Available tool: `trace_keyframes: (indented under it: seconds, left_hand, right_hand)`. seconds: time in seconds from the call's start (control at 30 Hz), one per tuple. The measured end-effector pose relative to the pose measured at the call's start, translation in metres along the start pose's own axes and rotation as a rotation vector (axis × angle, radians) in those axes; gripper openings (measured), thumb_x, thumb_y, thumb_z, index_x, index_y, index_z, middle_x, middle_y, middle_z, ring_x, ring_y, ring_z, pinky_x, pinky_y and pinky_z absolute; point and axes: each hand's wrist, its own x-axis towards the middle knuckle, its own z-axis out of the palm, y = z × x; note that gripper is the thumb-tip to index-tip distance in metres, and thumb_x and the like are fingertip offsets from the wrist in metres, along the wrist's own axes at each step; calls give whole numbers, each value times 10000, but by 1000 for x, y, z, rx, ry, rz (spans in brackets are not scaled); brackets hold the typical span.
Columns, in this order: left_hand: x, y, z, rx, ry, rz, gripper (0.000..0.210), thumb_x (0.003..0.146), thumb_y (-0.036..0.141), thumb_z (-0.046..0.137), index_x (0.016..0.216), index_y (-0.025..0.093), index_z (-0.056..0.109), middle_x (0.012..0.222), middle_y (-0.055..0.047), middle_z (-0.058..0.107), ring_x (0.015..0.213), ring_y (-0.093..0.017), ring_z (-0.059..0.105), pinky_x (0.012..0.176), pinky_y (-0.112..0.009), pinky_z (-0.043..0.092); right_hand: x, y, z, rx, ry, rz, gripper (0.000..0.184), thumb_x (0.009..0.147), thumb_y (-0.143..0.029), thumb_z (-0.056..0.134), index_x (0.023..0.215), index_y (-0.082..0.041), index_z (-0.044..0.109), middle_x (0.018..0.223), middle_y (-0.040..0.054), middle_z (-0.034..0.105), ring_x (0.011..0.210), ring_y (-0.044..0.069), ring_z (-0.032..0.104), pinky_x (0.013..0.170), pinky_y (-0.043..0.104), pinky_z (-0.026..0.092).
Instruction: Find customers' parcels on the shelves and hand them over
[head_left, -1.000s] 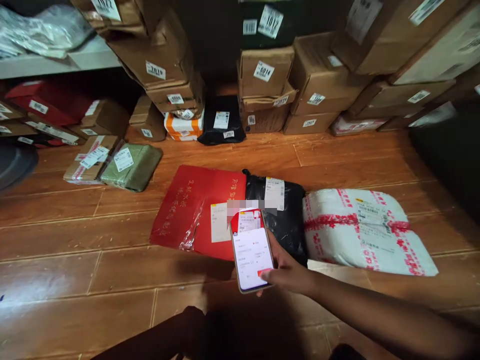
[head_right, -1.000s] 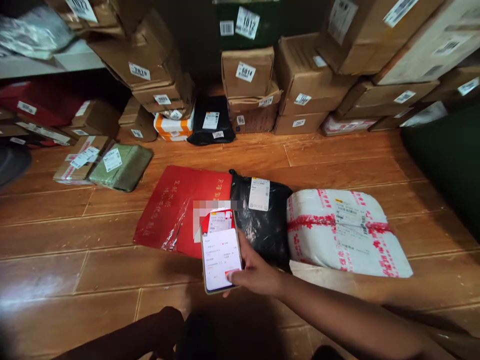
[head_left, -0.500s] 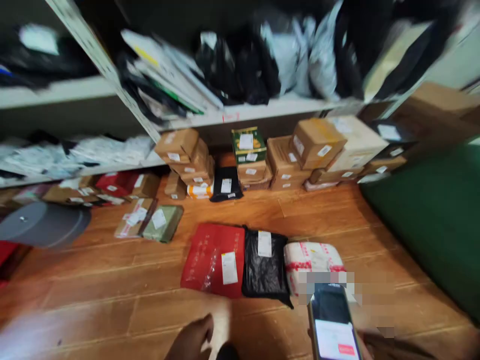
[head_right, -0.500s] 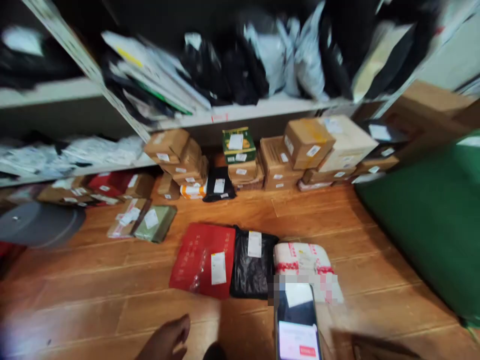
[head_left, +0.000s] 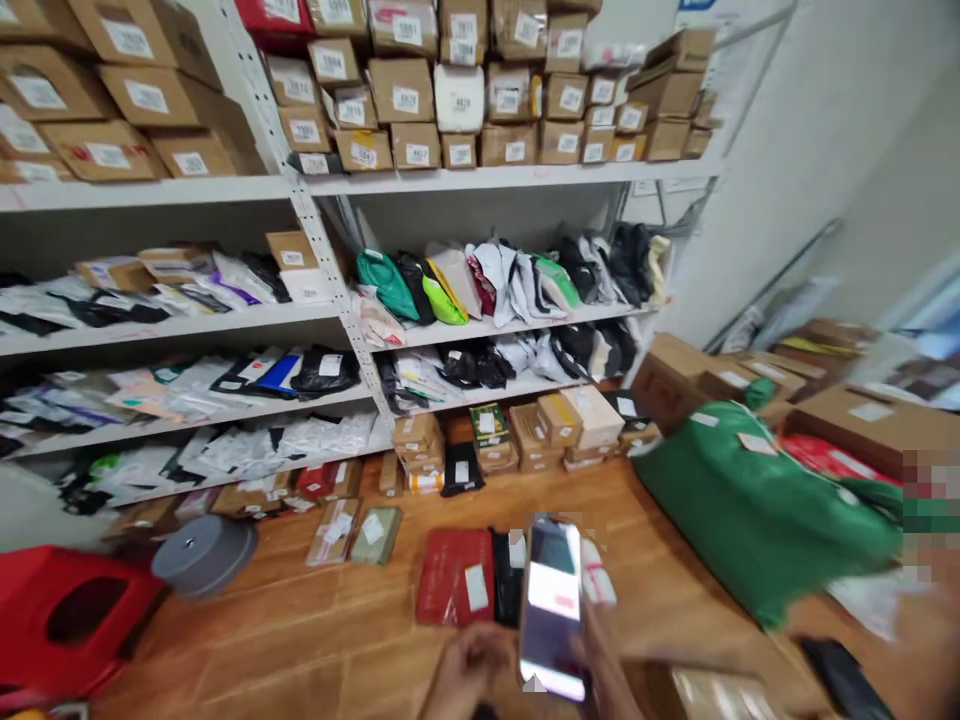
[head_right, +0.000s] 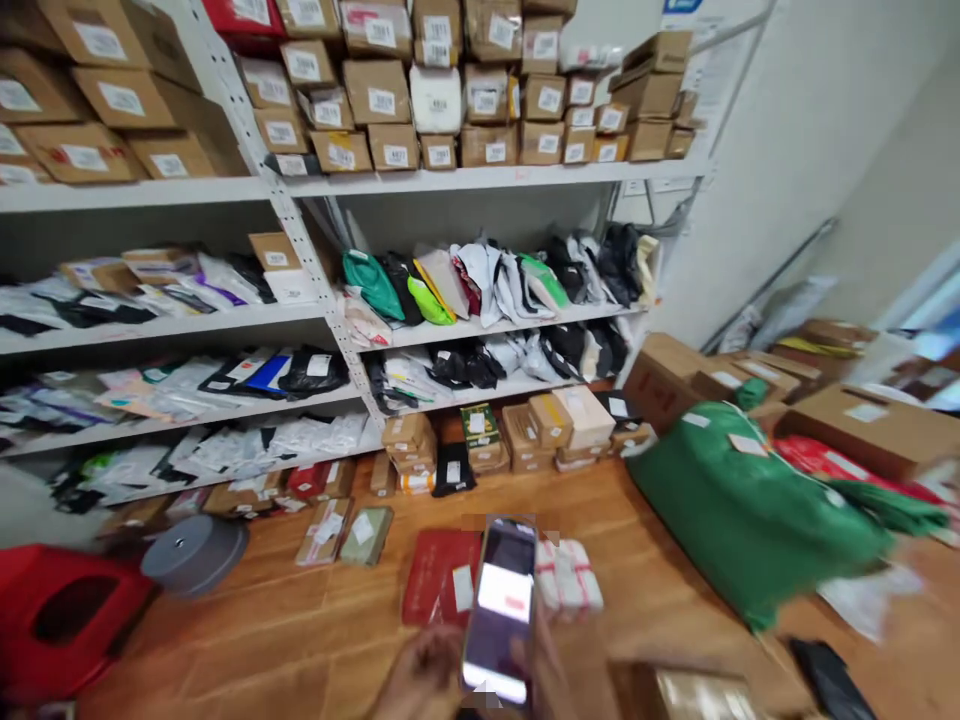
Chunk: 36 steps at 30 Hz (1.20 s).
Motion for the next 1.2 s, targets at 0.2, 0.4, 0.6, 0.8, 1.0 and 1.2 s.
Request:
trace_keyframes:
  seconds: [0.2,0.4,0.6,0.8,1.0,1.2]
  left_hand:
    - [-146,-37,18,-65,-206,68,641,796,682,528,1216,201,590,1314,-143,556,1242,-335,482,710,-351,518]
    - [-260,-95,11,-243,-312,60,686,871,680,380,1416,263,383,1374,-154,494,1197,-352,532,855,-491,490]
    - [-334,-117,-4,-253,-279,20,633,930,575,383,1495,372,181,1446,-118,436,1181,-308,552,913,-503,467]
    - [-368,-120,-55,-234,-241,33,654,938,550,394,1509,392,116,1441,-97,464,1156,-296,575,922,-492,479]
    - [-397,-87,-162,-247,-166,62,642,941,533,409,1499,439,106,1488,-55,412,1189,-276,558,963,-476,464]
    - [-431,-45,-288,-254,-85,9,628,950,524,381,1513,356,160,1439,-102,470,1183,-307,559,953,-522,466]
  right_hand:
    - [-129,11,47,227,-33,42,624,766,-507,655,1334,-294,512,1178,84,677,1155,299,590,984,476,437]
    - [-224,40,79,218,-10,83,617,674,-527,721,1206,-241,602,1138,81,686,1094,331,608,959,473,445]
    - [-292,37,115,164,-55,109,445,743,-297,657,1174,-240,563,1098,41,677,993,255,619,873,369,462]
    - [-311,52,176,59,-89,26,270,726,-232,630,990,-233,574,890,7,651,834,214,587,781,332,461]
    - [-303,94,285,48,-129,14,309,717,-278,670,987,-233,527,865,-13,614,786,183,570,762,317,449]
    - [-292,159,415,51,-131,46,331,726,-317,693,988,-218,515,870,-7,609,766,166,562,727,307,456]
